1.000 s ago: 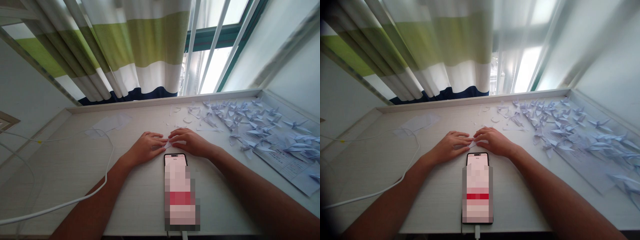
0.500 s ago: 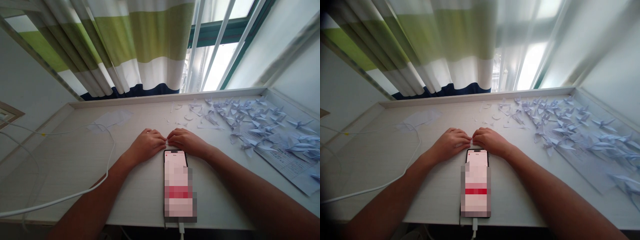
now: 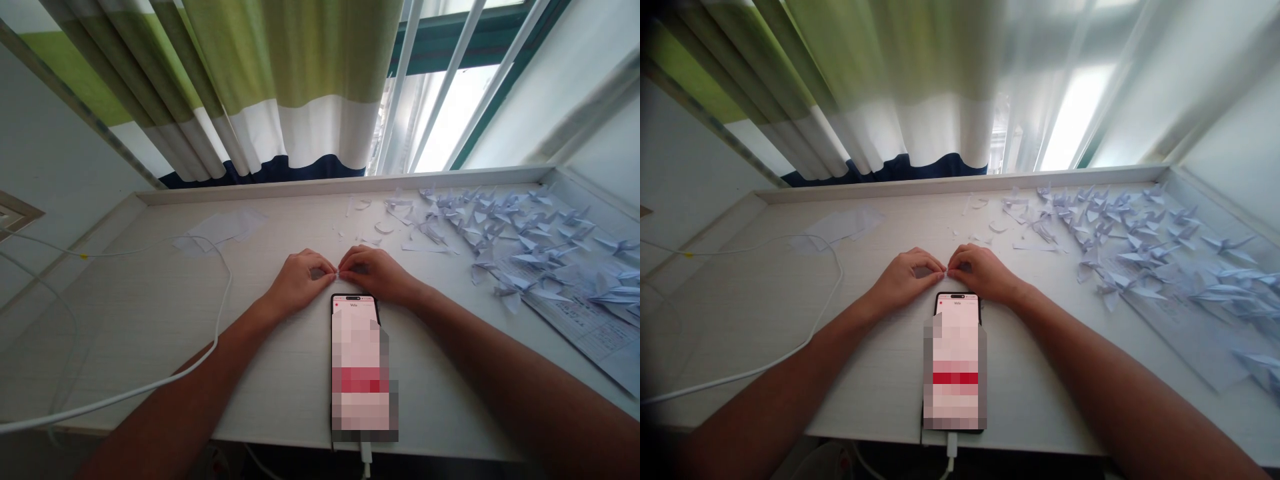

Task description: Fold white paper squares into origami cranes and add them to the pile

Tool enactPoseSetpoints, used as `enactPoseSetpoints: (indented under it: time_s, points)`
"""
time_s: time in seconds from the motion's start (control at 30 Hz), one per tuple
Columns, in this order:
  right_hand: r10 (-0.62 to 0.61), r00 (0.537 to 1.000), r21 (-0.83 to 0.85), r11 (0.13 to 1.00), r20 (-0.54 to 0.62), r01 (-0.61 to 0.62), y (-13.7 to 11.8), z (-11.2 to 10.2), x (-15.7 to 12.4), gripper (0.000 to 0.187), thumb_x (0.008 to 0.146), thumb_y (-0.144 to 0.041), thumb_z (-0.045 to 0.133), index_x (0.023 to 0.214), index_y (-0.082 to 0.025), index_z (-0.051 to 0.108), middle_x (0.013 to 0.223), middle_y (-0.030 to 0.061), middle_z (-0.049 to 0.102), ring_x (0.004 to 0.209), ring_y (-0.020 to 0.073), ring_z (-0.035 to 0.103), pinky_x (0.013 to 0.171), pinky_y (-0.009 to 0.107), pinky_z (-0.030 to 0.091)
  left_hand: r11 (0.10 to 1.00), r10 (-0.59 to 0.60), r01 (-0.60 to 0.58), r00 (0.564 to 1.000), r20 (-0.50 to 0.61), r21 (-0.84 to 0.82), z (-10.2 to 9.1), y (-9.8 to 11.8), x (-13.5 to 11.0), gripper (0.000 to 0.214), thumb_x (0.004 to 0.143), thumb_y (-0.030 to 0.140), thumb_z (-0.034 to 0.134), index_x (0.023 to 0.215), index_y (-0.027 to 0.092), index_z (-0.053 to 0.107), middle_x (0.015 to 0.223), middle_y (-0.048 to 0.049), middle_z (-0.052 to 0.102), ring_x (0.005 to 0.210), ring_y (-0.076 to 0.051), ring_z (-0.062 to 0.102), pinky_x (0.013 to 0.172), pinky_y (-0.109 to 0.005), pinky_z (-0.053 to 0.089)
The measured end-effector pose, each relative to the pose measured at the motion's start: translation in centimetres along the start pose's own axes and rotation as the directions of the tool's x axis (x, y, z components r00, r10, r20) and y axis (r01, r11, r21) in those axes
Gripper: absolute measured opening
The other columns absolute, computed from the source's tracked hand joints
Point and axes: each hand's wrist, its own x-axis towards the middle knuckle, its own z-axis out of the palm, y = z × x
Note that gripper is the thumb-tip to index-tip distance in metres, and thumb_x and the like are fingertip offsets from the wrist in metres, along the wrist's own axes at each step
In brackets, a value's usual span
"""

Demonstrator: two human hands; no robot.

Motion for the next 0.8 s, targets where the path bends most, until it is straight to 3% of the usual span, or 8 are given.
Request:
enactPoseSetpoints:
  time_s: [0.23, 0.47, 0.6, 0.67, 0.8]
  points:
    - [0.169, 0.984, 0.096, 0.982, -0.053, -0.164, -0.4, 0.3, 0.3, 0.005, 0.079, -0.015, 0.070, 0.082, -0.018, 0.070, 0.084, 0.0042, 0.074, 0.081, 0.0194, 0.069, 0.075, 0.031, 0.054, 0.993, -0.114, 0.116, 0.992, -0.062, 0.022, 0.2, 0.3, -0.1, 0.007, 0.081, 0.021, 0.076, 0.087, 0.025, 0.077, 0.093, -0.0002, 0.076, 0.093, -0.021, 0.070, 0.089, -0.037, 0.054]
    - [0.205, 0.979, 0.207, 0.958, 0.001, -0.201, 0.1, -0.2, 0.5, 0.006, 0.078, -0.021, 0.072, 0.083, -0.018, 0.071, 0.085, 0.0051, 0.076, 0.081, 0.0200, 0.070, 0.076, 0.032, 0.056, 0.985, -0.007, 0.011, 1.000, -0.028, 0.172, 0.0, 0.9, -0.1, 0.011, 0.086, 0.017, 0.073, 0.088, 0.027, 0.078, 0.090, -0.0004, 0.077, 0.092, -0.021, 0.069, 0.093, -0.039, 0.049]
    - [0.215, 0.973, 0.263, 0.947, -0.085, -0.186, 0.7, -1.3, -0.3, 0.016, 0.087, -0.024, 0.063, 0.096, -0.019, 0.075, 0.099, 0.0069, 0.078, 0.092, 0.0212, 0.072, 0.088, 0.037, 0.056, 0.974, 0.020, -0.016, 1.000, -0.016, 0.225, -0.1, 0.8, -0.2, 0.011, 0.088, 0.017, 0.072, 0.091, 0.027, 0.077, 0.093, 0.0001, 0.077, 0.094, -0.021, 0.069, 0.095, -0.041, 0.046]
    - [0.150, 0.988, 0.201, 0.970, -0.045, -0.138, 0.7, -1.7, -0.8, 0.018, 0.089, -0.023, 0.062, 0.099, -0.020, 0.077, 0.103, 0.0076, 0.078, 0.097, 0.0225, 0.071, 0.092, 0.039, 0.055, 0.967, 0.048, -0.046, 0.999, -0.001, 0.251, 0.0, 0.7, -0.3, 0.012, 0.089, 0.016, 0.070, 0.091, 0.026, 0.077, 0.093, 0.0003, 0.078, 0.096, -0.021, 0.069, 0.094, -0.042, 0.045]
    - [-0.093, 0.993, -0.055, 0.994, 0.066, 0.097, 0.5, -1.6, -1.1, 0.018, 0.092, -0.027, 0.066, 0.101, -0.025, 0.081, 0.111, 0.0081, 0.077, 0.105, 0.0264, 0.067, 0.097, 0.045, 0.052, 0.923, 0.154, -0.174, 0.984, 0.085, 0.344, 0.0, 0.4, -0.5, 0.018, 0.095, 0.019, 0.062, 0.094, 0.026, 0.078, 0.099, -0.0015, 0.079, 0.100, -0.023, 0.067, 0.091, -0.042, 0.045]
